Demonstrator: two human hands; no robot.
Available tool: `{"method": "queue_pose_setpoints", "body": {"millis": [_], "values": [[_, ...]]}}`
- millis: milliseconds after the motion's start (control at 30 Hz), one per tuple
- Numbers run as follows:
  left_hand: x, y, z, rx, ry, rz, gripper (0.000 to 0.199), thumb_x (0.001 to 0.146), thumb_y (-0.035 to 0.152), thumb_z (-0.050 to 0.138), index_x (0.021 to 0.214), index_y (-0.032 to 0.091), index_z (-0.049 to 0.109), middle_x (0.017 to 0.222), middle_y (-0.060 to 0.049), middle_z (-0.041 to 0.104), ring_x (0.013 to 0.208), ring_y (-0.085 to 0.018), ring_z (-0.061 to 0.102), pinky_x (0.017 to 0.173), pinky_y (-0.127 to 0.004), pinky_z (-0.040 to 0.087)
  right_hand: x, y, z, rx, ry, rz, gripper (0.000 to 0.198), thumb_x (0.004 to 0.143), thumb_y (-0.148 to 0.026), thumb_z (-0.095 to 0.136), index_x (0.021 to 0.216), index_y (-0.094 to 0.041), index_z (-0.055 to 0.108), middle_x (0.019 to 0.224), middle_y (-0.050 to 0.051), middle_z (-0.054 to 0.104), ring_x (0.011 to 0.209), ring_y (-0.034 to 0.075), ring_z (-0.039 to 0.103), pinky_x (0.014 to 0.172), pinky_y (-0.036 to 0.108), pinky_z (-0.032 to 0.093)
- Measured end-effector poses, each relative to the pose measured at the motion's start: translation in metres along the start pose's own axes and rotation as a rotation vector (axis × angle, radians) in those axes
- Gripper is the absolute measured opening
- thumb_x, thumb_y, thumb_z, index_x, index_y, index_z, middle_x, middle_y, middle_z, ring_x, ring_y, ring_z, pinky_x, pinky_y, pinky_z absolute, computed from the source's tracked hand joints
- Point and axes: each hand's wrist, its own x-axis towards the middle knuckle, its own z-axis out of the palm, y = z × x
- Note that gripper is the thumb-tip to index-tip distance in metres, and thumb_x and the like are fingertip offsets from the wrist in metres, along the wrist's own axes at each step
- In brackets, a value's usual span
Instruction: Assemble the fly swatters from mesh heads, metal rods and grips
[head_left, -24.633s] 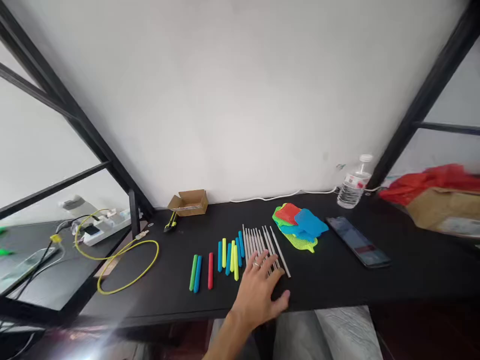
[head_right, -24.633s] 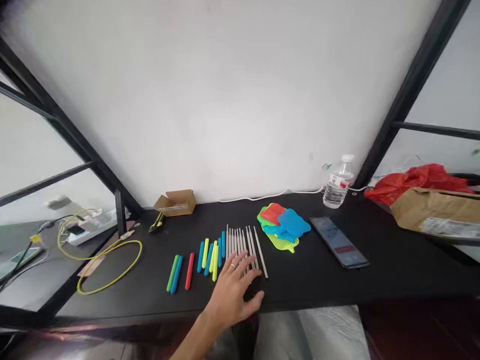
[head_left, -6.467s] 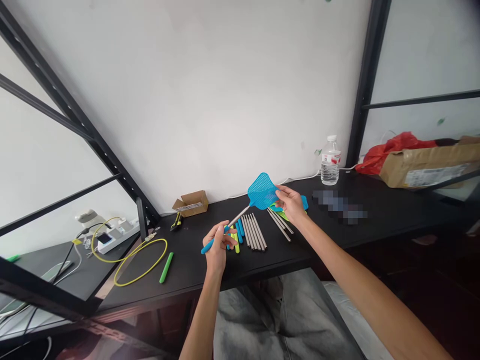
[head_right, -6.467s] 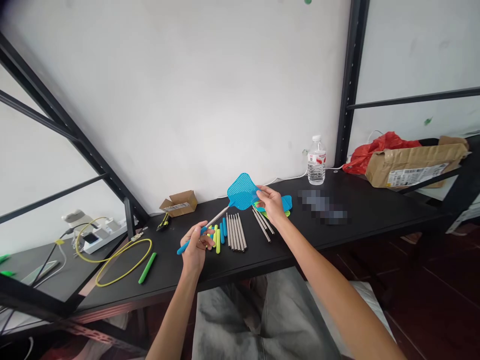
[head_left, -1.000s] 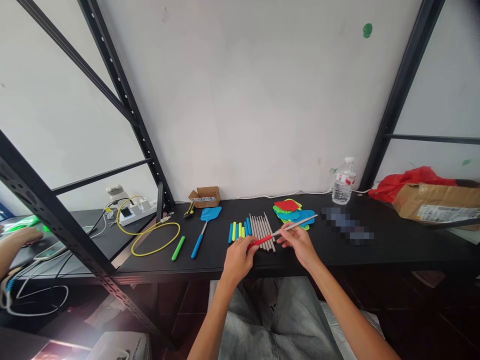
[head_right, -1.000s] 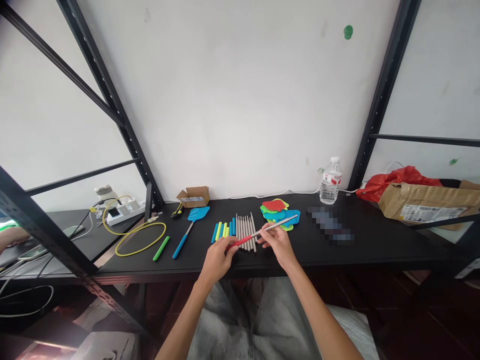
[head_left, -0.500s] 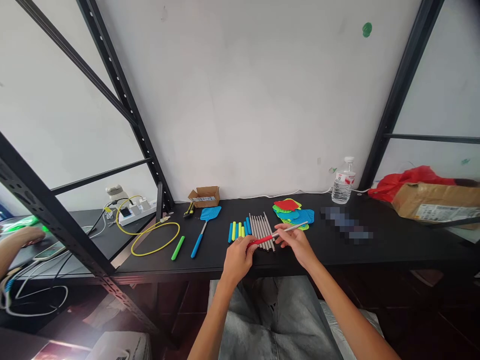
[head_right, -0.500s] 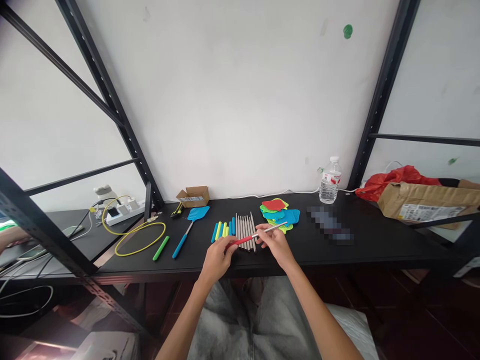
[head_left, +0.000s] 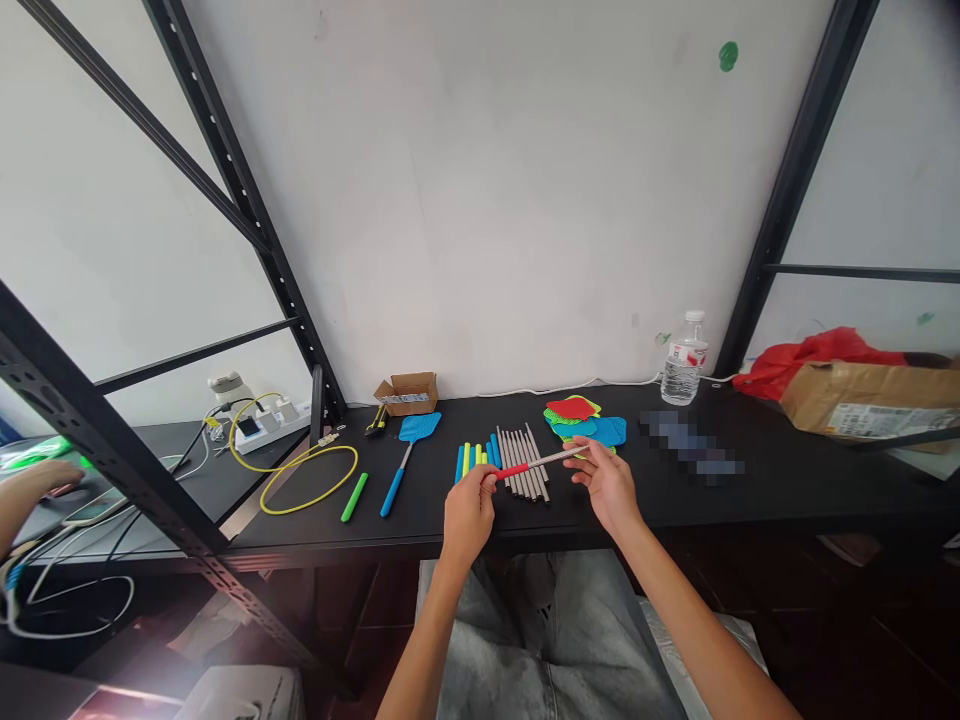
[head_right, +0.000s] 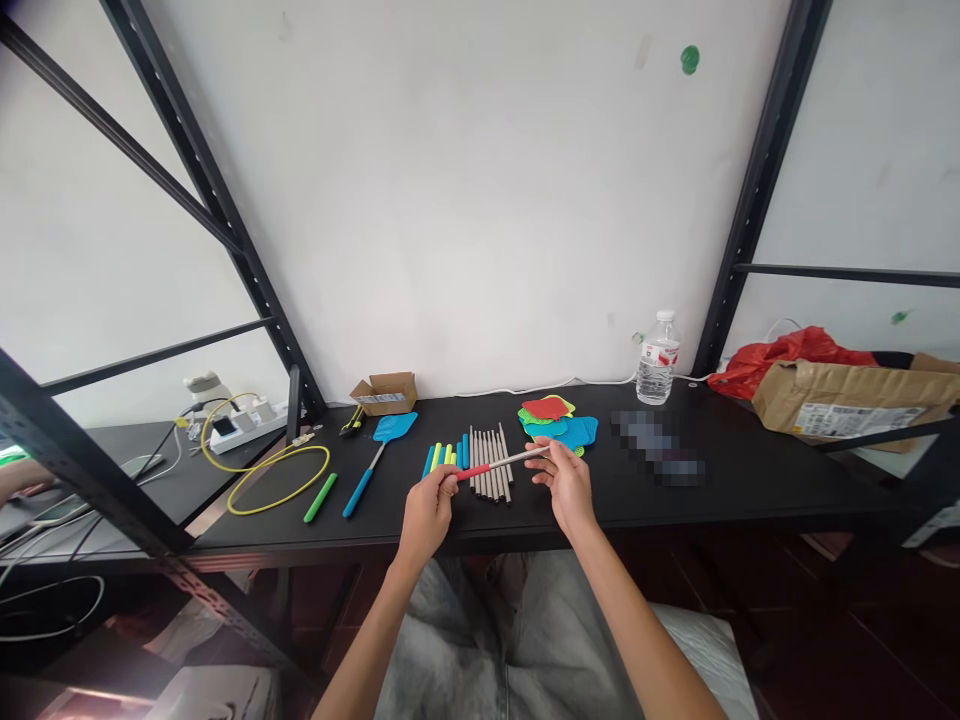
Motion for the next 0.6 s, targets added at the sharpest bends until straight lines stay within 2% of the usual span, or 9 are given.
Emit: {"method": "queue_pose_setpoints", "body": {"millis": [133,400,600], "values": [[0.0003,-0.0003,-0.0003,-0.012,0.025,-0.01,0.034,0.1,0.036,0.032,0.098,0.021,0.063,0.073,-0.002,0.061,0.065,-0.015,0.056,0.06,-0.023,0.036,0.0006,0.0012,-0.0015,0.019,0.045,-0.039,0.034,0.079,-0.049,0.071,0.095,-0.019,0.071,0.099,0.009,0.073,0.074,0.017,0.069,0.052,0.022,0.051],[0.0005,0.0019,-0.0028,-0.024,0.024,0.012,0.033,0.099,0.036,0.034,0.097,0.02,0.064,0.071,-0.002,0.061,0.06,-0.015,0.053,0.055,-0.023,0.032,-0.0016,0.0025,0.0021,-0.206,-0.018,-0.056,0.038,0.081,-0.053,0.067,0.091,-0.016,0.073,0.104,0.012,0.071,0.075,0.017,0.067,0.052,0.022,0.051],[0.0001,-0.0006,-0.0042,-0.048,0.058,0.008,0.035,0.098,0.037,0.034,0.093,0.019,0.064,0.066,-0.001,0.055,0.057,-0.014,0.05,0.053,-0.022,0.03,0.0004,0.0052,0.0017,-0.316,-0.027,-0.057,0.043,0.08,-0.056,0.066,0.089,-0.014,0.074,0.095,0.012,0.071,0.071,0.018,0.066,0.052,0.023,0.051]]}}
